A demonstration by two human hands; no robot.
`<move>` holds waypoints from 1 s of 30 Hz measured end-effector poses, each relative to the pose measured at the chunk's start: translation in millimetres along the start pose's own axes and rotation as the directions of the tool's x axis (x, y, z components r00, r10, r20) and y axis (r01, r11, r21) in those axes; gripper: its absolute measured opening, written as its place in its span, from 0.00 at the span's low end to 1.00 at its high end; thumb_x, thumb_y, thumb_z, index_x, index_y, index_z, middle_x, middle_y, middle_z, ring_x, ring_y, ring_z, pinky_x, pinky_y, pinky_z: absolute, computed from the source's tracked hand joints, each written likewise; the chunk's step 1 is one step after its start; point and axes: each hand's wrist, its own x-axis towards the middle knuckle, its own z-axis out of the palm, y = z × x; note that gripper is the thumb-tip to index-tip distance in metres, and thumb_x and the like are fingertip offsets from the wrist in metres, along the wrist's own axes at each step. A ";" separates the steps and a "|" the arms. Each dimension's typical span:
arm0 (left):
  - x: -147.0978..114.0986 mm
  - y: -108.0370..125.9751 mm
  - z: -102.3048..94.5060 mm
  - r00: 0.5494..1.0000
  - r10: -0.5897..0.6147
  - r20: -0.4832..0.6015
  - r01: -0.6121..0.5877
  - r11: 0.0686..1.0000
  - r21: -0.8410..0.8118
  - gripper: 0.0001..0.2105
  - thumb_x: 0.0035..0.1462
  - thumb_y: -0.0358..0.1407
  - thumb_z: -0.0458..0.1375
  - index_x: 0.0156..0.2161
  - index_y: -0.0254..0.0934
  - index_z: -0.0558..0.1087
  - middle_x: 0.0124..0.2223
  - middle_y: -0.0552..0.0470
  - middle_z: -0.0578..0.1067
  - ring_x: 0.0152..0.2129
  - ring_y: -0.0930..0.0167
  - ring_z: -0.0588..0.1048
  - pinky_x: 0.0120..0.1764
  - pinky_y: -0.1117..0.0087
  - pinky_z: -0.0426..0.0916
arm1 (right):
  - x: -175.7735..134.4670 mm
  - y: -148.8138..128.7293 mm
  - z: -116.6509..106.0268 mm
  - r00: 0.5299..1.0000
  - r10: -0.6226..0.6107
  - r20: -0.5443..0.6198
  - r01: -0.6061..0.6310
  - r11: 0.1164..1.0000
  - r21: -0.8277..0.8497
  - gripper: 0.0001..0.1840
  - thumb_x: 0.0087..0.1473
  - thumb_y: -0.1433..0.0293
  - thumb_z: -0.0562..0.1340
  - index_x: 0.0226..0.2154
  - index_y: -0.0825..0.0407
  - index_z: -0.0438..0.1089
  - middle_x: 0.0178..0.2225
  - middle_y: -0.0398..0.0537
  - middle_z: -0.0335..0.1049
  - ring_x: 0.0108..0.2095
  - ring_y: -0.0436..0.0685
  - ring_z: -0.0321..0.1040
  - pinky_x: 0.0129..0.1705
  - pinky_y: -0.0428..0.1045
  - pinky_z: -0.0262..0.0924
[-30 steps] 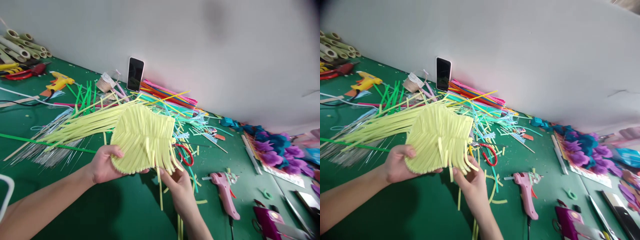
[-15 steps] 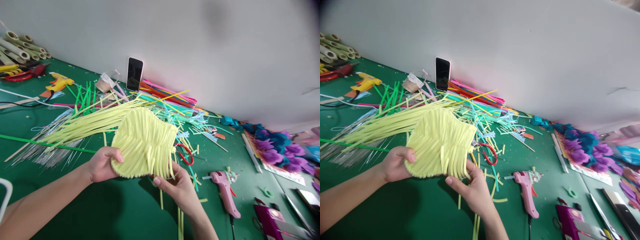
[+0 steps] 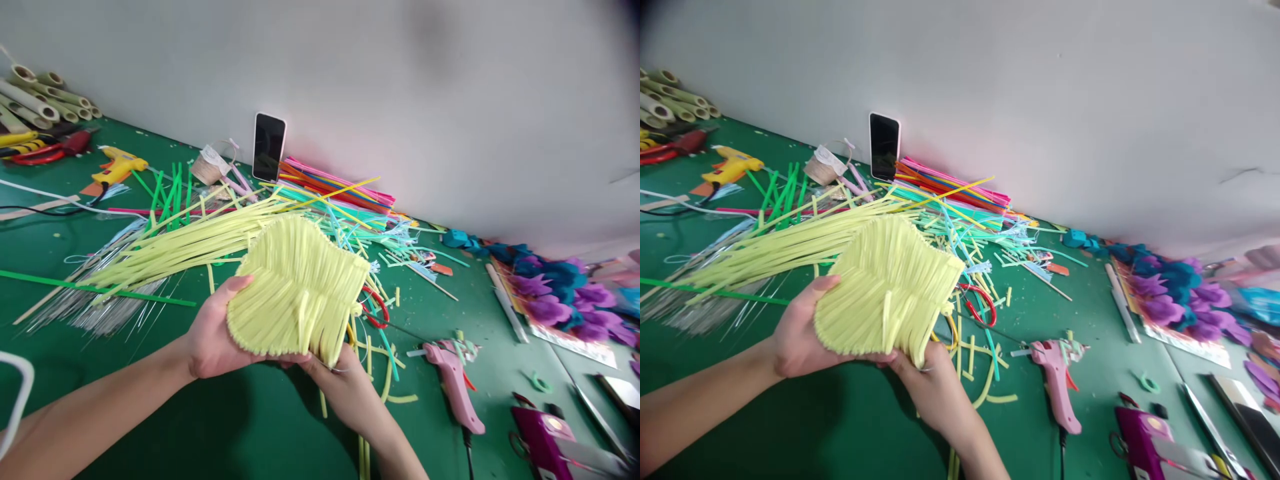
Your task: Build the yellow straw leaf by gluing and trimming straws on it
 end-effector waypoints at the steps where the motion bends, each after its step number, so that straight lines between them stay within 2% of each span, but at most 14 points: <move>1: -0.6 -0.7 0.4 1.000 -0.004 -0.007 0.004 1.000 -0.007 0.21 0.61 0.44 0.54 0.53 0.33 0.73 0.49 0.37 0.79 0.49 0.49 0.76 0.50 0.40 0.69 | 0.1 -0.3 0.2 1.000 -0.006 -0.001 0.006 1.000 -0.015 0.17 0.63 0.58 0.59 0.33 0.52 0.76 0.35 0.50 0.77 0.39 0.59 0.73 0.45 0.52 0.65; 8: -2.3 -0.3 -1.5 1.000 0.019 0.013 -0.019 1.000 -0.011 0.25 0.60 0.46 0.54 0.56 0.31 0.71 0.54 0.34 0.76 0.54 0.48 0.73 0.57 0.41 0.62 | -0.3 -1.8 -1.8 0.999 0.042 -0.004 -0.042 0.996 -0.074 0.16 0.62 0.59 0.59 0.32 0.52 0.75 0.34 0.48 0.76 0.39 0.57 0.72 0.44 0.49 0.65; 12: -2.4 3.1 -3.5 0.998 0.043 0.040 -0.043 0.999 -0.013 0.27 0.61 0.47 0.53 0.58 0.32 0.69 0.57 0.35 0.75 0.57 0.48 0.70 0.60 0.41 0.57 | -2.2 -0.1 -4.1 0.995 0.080 -0.061 -0.084 0.995 -0.053 0.12 0.60 0.59 0.63 0.40 0.50 0.74 0.38 0.47 0.78 0.42 0.59 0.73 0.46 0.51 0.65; 16: -2.3 7.9 -1.8 0.995 0.076 0.063 -0.077 0.997 0.004 0.27 0.62 0.49 0.52 0.59 0.33 0.69 0.58 0.37 0.74 0.57 0.49 0.70 0.61 0.43 0.57 | -5.9 -1.1 -6.1 0.984 0.111 -0.140 -0.095 0.989 0.116 0.22 0.57 0.59 0.66 0.52 0.46 0.69 0.51 0.49 0.74 0.52 0.63 0.70 0.55 0.56 0.61; 18: -2.2 10.0 0.3 0.993 0.084 0.078 -0.086 0.996 0.022 0.26 0.62 0.49 0.53 0.57 0.33 0.70 0.57 0.39 0.75 0.56 0.51 0.71 0.60 0.44 0.59 | -7.2 -1.8 -8.5 0.979 0.070 -0.191 -0.027 0.975 0.219 0.29 0.55 0.58 0.68 0.57 0.43 0.64 0.58 0.50 0.68 0.58 0.64 0.65 0.59 0.58 0.58; 20: -2.3 11.4 1.8 0.992 0.085 0.094 -0.090 0.995 0.043 0.25 0.61 0.49 0.55 0.56 0.34 0.72 0.56 0.40 0.76 0.55 0.51 0.73 0.59 0.45 0.61 | -7.0 -1.9 -12.7 0.964 -0.009 -0.265 0.090 0.951 0.296 0.34 0.53 0.55 0.68 0.60 0.41 0.61 0.62 0.50 0.63 0.60 0.65 0.61 0.59 0.58 0.58; 22: -3.0 11.8 1.7 0.992 0.085 0.095 -0.091 0.994 0.064 0.25 0.60 0.50 0.55 0.55 0.35 0.73 0.56 0.42 0.77 0.55 0.50 0.72 0.60 0.45 0.60 | -4.8 -1.8 -17.8 0.933 -0.028 -0.359 0.170 0.913 0.371 0.32 0.54 0.51 0.66 0.58 0.42 0.65 0.60 0.51 0.66 0.58 0.64 0.62 0.57 0.56 0.60; 25: -5.4 10.5 -1.0 0.993 0.043 0.109 -0.053 0.994 0.094 0.27 0.60 0.52 0.53 0.56 0.33 0.73 0.57 0.42 0.76 0.57 0.49 0.70 0.60 0.44 0.57 | -0.1 -3.4 -23.6 0.883 0.127 -0.452 0.168 0.814 0.557 0.25 0.56 0.47 0.61 0.47 0.46 0.75 0.45 0.49 0.74 0.44 0.58 0.70 0.45 0.50 0.65; 28: -8.7 7.5 -5.3 0.980 -0.033 0.195 0.009 0.992 0.124 0.30 0.59 0.54 0.54 0.59 0.35 0.71 0.60 0.42 0.73 0.58 0.49 0.69 0.60 0.45 0.59 | 2.3 -7.0 -24.6 0.873 0.269 -0.406 0.112 0.701 0.705 0.24 0.57 0.47 0.61 0.45 0.46 0.76 0.32 0.44 0.74 0.32 0.53 0.70 0.36 0.48 0.65; 30: -10.7 5.3 -8.1 0.962 -0.077 0.262 0.033 0.985 0.169 0.34 0.55 0.54 0.58 0.62 0.36 0.68 0.62 0.42 0.71 0.60 0.51 0.67 0.60 0.48 0.59 | 2.2 -8.8 -23.1 0.866 0.324 -0.382 0.073 0.673 0.736 0.21 0.57 0.50 0.62 0.44 0.45 0.76 0.29 0.43 0.75 0.32 0.55 0.72 0.36 0.49 0.66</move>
